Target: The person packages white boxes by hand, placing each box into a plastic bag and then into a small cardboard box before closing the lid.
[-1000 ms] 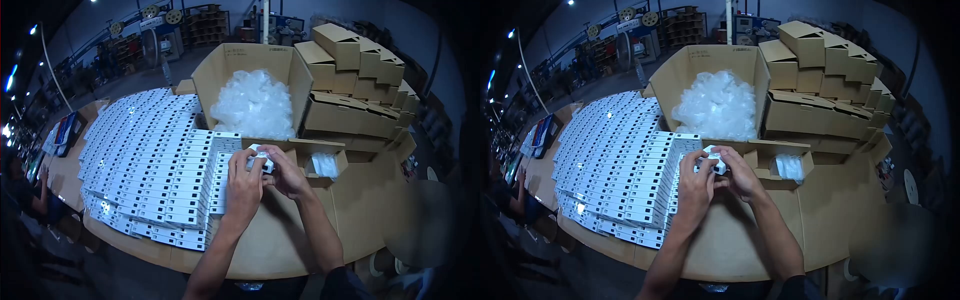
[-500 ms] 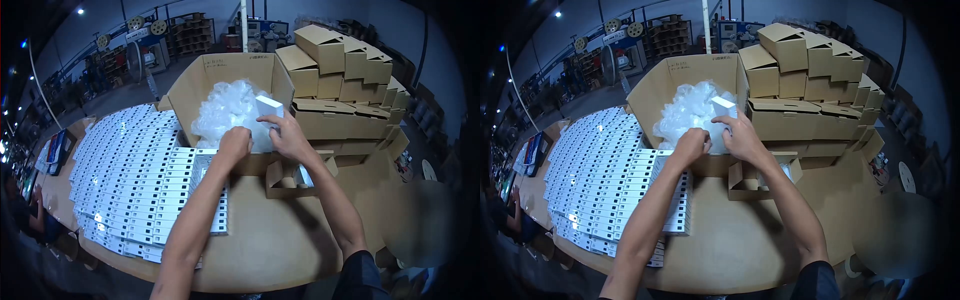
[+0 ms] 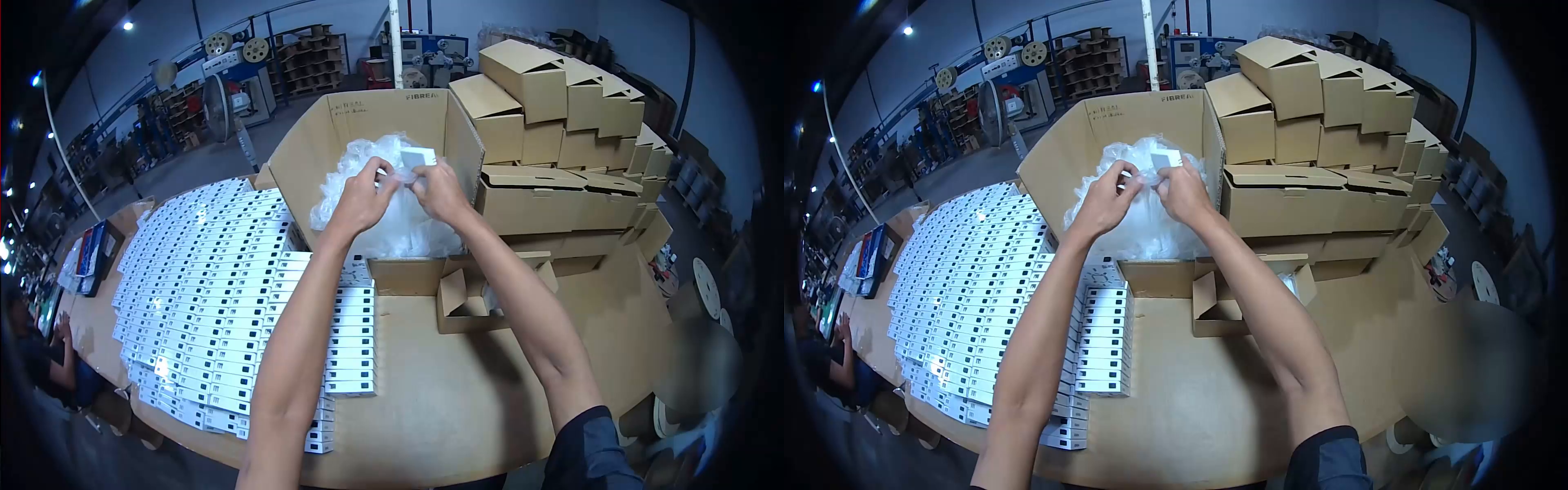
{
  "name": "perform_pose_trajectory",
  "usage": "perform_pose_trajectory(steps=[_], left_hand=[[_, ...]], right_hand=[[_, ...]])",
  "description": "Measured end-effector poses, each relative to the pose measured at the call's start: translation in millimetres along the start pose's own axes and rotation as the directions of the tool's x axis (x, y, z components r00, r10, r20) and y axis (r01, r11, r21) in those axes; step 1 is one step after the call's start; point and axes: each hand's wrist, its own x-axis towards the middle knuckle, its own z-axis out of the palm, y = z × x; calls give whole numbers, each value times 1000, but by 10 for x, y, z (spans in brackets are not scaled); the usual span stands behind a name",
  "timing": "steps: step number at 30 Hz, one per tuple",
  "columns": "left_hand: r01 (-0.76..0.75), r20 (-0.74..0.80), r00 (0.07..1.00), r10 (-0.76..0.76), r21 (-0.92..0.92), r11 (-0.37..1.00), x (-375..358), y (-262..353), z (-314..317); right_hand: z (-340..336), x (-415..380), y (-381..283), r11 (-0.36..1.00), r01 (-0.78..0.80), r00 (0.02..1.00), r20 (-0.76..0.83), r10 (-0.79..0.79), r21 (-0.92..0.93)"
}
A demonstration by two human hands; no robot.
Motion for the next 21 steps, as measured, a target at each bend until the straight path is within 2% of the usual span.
perform_pose_trajectory(steps=[1,2,4,5,6,7,8,9,10,13,14,15,17,19,20,21], left_hand=[[63,-44,997,-65,-43,997,-22,11,1],[40,-100,994,-35,48,998,-72,14,-20],[59,-115,990,-76,-151,987,-12,-132,-89],[63,-119,988,-96,-251,966,14,-202,-104],[131,-93,975,-203,-495,859,-69,74,-208],[97,-134,965,-226,-619,780,-138,182,-223],[51,-171,953,-252,-727,684,-201,274,-228],[-2,-201,938,-283,-818,575,-290,397,-224],[-10,-219,921,-321,-839,544,-471,666,-224],[46,-278,897,-345,-717,696,-1126,923,-83],[29,-279,898,-340,-733,679,-1352,958,-10],[16,-279,899,-338,-750,661,-1590,985,69],[-7,-308,889,-340,-750,661,-2006,1048,217],[72,-251,892,-376,-742,667,-2498,1010,300],[113,-221,893,-393,-734,669,-2658,993,310],[127,-316,891,-325,-516,847,-2748,1074,257]], right_hand=[[-23,14,-48,999,-16,1000,-20,16,45],[-73,26,-87,995,-30,999,-39,34,91],[-235,26,-247,990,-34,995,-84,46,139],[-339,-5,-314,982,-59,997,-47,68,181],[-463,-53,-390,971,-85,996,-8,89,223],[-587,-128,-487,958,-113,994,33,109,263],[-705,-265,-608,898,-166,985,111,132,407],[-762,-422,-676,881,-167,985,106,134,443],[-799,-610,-730,861,-173,985,105,140,479],[-861,-1273,-957,856,-170,985,58,163,489],[-887,-1488,-1014,794,-216,974,72,213,569],[-897,-1714,-1043,732,-356,930,143,338,582],[-888,-2154,-1141,586,-410,892,174,417,698],[-903,-2532,-1261,590,-339,918,122,376,733],[-908,-2694,-1283,713,-298,939,61,338,635],[-911,-2846,-1309,711,-333,927,79,366,620]])
